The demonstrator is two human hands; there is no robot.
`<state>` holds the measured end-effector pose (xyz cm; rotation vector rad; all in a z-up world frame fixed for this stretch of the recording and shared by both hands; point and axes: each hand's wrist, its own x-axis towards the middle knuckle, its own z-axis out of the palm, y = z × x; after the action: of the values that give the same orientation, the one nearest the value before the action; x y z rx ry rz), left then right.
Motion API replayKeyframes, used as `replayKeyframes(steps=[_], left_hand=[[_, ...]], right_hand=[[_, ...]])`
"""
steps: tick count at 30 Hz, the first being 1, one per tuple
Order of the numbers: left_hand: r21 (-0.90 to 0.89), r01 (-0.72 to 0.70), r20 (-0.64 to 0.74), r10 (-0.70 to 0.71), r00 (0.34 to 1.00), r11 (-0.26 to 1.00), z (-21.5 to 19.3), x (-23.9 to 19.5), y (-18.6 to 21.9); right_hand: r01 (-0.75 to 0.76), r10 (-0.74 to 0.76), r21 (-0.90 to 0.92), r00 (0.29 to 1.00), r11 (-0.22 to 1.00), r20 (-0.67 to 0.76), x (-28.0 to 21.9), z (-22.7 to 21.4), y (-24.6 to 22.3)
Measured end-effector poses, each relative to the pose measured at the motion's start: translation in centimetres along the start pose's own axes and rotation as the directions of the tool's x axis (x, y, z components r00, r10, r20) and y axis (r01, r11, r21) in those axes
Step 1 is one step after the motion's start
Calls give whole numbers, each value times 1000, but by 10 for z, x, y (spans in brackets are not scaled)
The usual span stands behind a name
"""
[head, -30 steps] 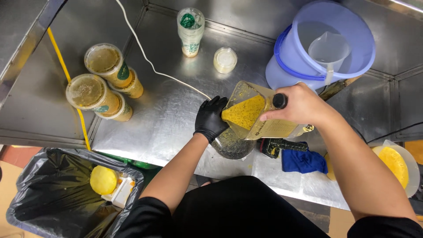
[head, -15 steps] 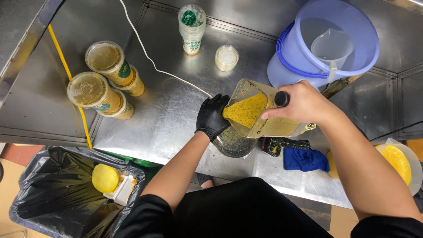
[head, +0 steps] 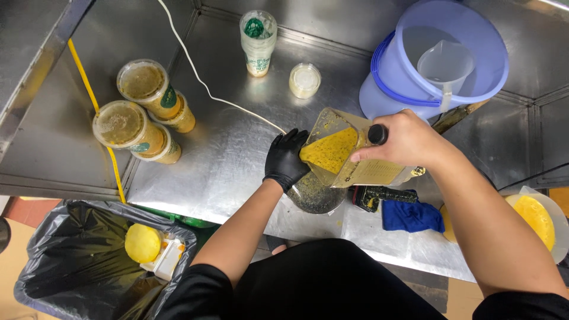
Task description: The person is blending a yellow drink and pouring it into cups at a workstation.
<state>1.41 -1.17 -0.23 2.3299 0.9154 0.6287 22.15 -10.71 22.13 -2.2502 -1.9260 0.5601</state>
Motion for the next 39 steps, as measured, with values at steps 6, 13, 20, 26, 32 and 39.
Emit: replayKeyframes(steps=[6, 13, 20, 26, 32, 39], left_hand=[[10, 6, 19, -6, 1000, 1000, -1, 2, 0], [-10, -17, -17, 16, 1000, 1000, 2, 1, -3], [9, -26, -30, 27, 999, 1000, -3, 2, 0], [9, -34, -39, 35, 999, 999, -2, -2, -3], [17, -59, -31, 59, 998, 998, 0, 0, -6], [12, -26, -2, 26, 1000, 1000, -10, 3, 3]], right_hand=[[-19, 19, -10, 999, 1000, 25, 0, -4, -5], [-14, 13, 43, 1000, 999, 6, 0, -7, -8], [-41, 42, -19, 998, 999, 45, 2, -8, -11], [-36, 35, 13, 998, 999, 57, 3, -7, -11], [-36, 36, 8, 998, 999, 61, 4, -7, -10], [-40, 36, 44, 996, 998, 85, 1, -12, -16]])
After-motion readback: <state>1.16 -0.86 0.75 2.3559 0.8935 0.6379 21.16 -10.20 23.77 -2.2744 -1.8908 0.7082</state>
